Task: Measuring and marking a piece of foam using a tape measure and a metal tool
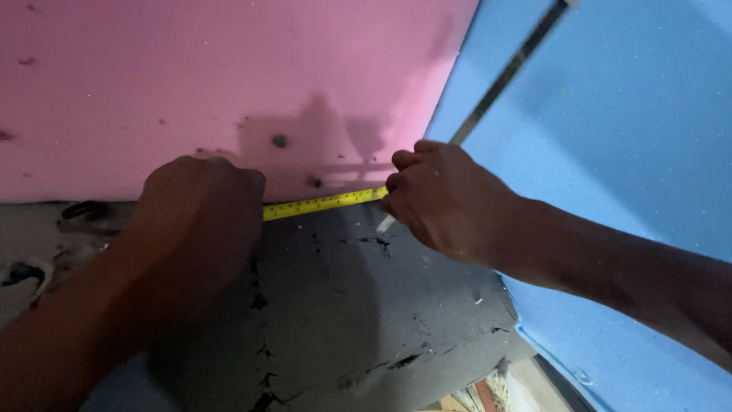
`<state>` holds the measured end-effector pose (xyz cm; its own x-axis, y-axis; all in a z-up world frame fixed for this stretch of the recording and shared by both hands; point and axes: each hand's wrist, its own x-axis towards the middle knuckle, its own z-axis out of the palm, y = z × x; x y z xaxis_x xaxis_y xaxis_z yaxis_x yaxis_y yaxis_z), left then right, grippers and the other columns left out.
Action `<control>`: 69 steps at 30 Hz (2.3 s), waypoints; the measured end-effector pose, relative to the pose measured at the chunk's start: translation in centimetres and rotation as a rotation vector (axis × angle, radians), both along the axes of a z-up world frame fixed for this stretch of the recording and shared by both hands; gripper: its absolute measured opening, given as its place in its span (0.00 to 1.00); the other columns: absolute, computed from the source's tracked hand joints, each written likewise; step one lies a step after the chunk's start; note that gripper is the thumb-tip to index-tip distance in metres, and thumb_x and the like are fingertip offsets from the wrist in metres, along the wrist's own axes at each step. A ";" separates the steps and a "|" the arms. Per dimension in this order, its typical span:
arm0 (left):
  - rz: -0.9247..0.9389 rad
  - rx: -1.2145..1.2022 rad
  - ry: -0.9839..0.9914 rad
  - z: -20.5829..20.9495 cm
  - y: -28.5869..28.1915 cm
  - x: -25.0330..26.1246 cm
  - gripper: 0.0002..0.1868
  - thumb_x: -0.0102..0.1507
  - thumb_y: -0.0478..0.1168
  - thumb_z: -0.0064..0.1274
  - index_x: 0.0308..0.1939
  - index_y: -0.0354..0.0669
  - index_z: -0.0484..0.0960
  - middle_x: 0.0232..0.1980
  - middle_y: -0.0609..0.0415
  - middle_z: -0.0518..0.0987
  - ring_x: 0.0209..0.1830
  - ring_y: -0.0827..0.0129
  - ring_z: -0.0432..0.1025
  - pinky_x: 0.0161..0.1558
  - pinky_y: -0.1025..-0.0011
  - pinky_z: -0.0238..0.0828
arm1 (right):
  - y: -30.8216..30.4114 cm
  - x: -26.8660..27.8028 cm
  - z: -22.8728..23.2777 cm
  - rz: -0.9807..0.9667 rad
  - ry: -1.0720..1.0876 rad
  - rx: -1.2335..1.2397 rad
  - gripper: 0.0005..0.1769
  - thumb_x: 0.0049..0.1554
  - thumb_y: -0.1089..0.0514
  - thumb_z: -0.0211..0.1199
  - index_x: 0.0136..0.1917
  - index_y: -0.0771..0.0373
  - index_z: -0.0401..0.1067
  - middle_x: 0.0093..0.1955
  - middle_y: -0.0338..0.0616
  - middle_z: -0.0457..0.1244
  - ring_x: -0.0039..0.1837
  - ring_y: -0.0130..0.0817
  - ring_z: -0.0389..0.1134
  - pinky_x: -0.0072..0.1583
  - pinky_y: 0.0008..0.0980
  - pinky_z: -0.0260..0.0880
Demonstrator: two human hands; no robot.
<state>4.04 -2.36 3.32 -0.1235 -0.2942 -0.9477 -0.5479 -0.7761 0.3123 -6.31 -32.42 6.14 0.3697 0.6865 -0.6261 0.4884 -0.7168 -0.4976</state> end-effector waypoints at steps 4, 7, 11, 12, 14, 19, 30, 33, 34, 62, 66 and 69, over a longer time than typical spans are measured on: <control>0.081 -0.240 -0.183 -1.3 2.2 -2.4 0.16 0.75 0.45 0.64 0.67 0.59 0.93 0.56 0.47 0.95 0.50 0.46 0.93 0.50 0.44 0.96 | -0.1 -0.9 -0.9 0.071 0.126 -0.127 0.18 0.71 0.56 0.74 0.69 0.40 0.94 0.56 0.26 0.82 0.62 0.45 0.77 0.61 0.50 0.79; 0.049 -0.101 -0.078 -0.5 1.3 -1.1 0.23 0.79 0.49 0.62 0.78 0.60 0.87 0.67 0.46 0.94 0.59 0.52 0.94 0.57 0.48 1.00 | -1.3 -1.6 -2.0 0.007 0.105 -0.040 0.14 0.63 0.61 0.74 0.52 0.41 0.94 0.44 0.32 0.79 0.52 0.49 0.75 0.53 0.54 0.76; 0.111 -0.181 -0.128 -1.0 2.1 -2.1 0.16 0.77 0.45 0.59 0.68 0.61 0.92 0.60 0.47 0.95 0.57 0.47 0.92 0.57 0.47 0.94 | -1.5 -1.4 -1.5 -0.050 0.193 -0.200 0.20 0.65 0.63 0.66 0.33 0.47 0.78 0.32 0.36 0.70 0.43 0.48 0.70 0.46 0.53 0.66; 0.140 -0.182 -0.152 -1.2 2.2 -2.2 0.16 0.78 0.43 0.53 0.65 0.63 0.94 0.61 0.47 0.95 0.59 0.45 0.91 0.61 0.44 0.92 | -1.2 -0.9 -1.3 0.039 0.157 -0.215 0.22 0.70 0.61 0.66 0.33 0.46 0.76 0.33 0.34 0.70 0.45 0.47 0.69 0.53 0.51 0.70; 0.102 -0.179 -0.158 -2.2 2.5 -2.8 0.16 0.75 0.43 0.57 0.64 0.65 0.93 0.60 0.50 0.95 0.58 0.47 0.92 0.55 0.47 0.93 | -1.0 0.0 -0.9 0.092 0.172 -0.258 0.21 0.75 0.60 0.64 0.38 0.47 0.80 0.36 0.35 0.70 0.47 0.48 0.69 0.55 0.52 0.70; 0.143 -0.253 -0.234 -3.1 2.5 -3.7 0.19 0.71 0.43 0.52 0.55 0.61 0.99 0.58 0.43 0.96 0.57 0.39 0.93 0.57 0.43 0.92 | -1.0 -0.2 -0.9 0.108 0.157 -0.210 0.20 0.74 0.59 0.64 0.40 0.45 0.80 0.40 0.36 0.68 0.51 0.50 0.66 0.47 0.57 0.69; 0.261 -0.204 -0.030 -1.0 2.4 -2.2 0.19 0.79 0.33 0.50 0.47 0.59 0.95 0.39 0.54 0.96 0.42 0.58 0.90 0.50 0.58 0.91 | -0.7 9.0 3.2 0.336 0.192 -1.003 0.17 0.79 0.43 0.60 0.61 0.32 0.92 0.59 0.29 0.84 0.65 0.49 0.88 0.51 0.47 0.82; 0.352 -0.519 -0.187 -4.5 4.0 -6.1 0.10 0.72 0.38 0.60 0.42 0.57 0.96 0.34 0.50 0.94 0.35 0.45 0.90 0.41 0.46 0.89 | -2.1 8.8 4.2 0.347 0.067 -0.947 0.20 0.80 0.49 0.56 0.50 0.32 0.84 0.47 0.25 0.81 0.51 0.42 0.85 0.45 0.40 0.68; 0.347 -0.506 -0.189 -4.8 3.6 -6.4 0.10 0.72 0.38 0.60 0.42 0.57 0.96 0.34 0.50 0.94 0.35 0.45 0.90 0.41 0.46 0.89 | -2.0 8.5 4.1 0.344 0.065 -0.934 0.20 0.80 0.49 0.56 0.50 0.32 0.84 0.47 0.25 0.81 0.51 0.42 0.85 0.45 0.40 0.68; 0.469 -0.689 -0.337 -7.9 4.1 -12.6 0.15 0.77 0.44 0.52 0.42 0.53 0.94 0.38 0.44 0.91 0.44 0.38 0.87 0.42 0.42 0.80 | 2.6 8.1 10.9 -0.072 0.038 -0.892 0.21 0.90 0.42 0.46 0.83 0.27 0.78 0.46 0.30 0.84 0.37 0.51 0.86 0.39 0.48 0.77; 0.585 -0.857 -0.459 -8.0 4.9 -14.4 0.18 0.78 0.40 0.47 0.40 0.43 0.91 0.35 0.41 0.87 0.46 0.35 0.83 0.45 0.41 0.76 | 2.1 4.7 11.5 -0.373 0.417 -1.083 0.28 0.86 0.36 0.42 0.83 0.27 0.83 0.54 0.45 0.87 0.55 0.56 0.91 0.57 0.57 0.93; 0.576 -0.868 -0.510 -9.4 4.6 -14.8 0.16 0.75 0.44 0.50 0.41 0.47 0.91 0.33 0.46 0.87 0.42 0.39 0.83 0.44 0.42 0.75 | 1.3 0.0 9.9 -0.470 0.437 -1.028 0.25 0.85 0.44 0.50 0.86 0.28 0.82 0.55 0.42 0.86 0.55 0.51 0.91 0.56 0.53 0.95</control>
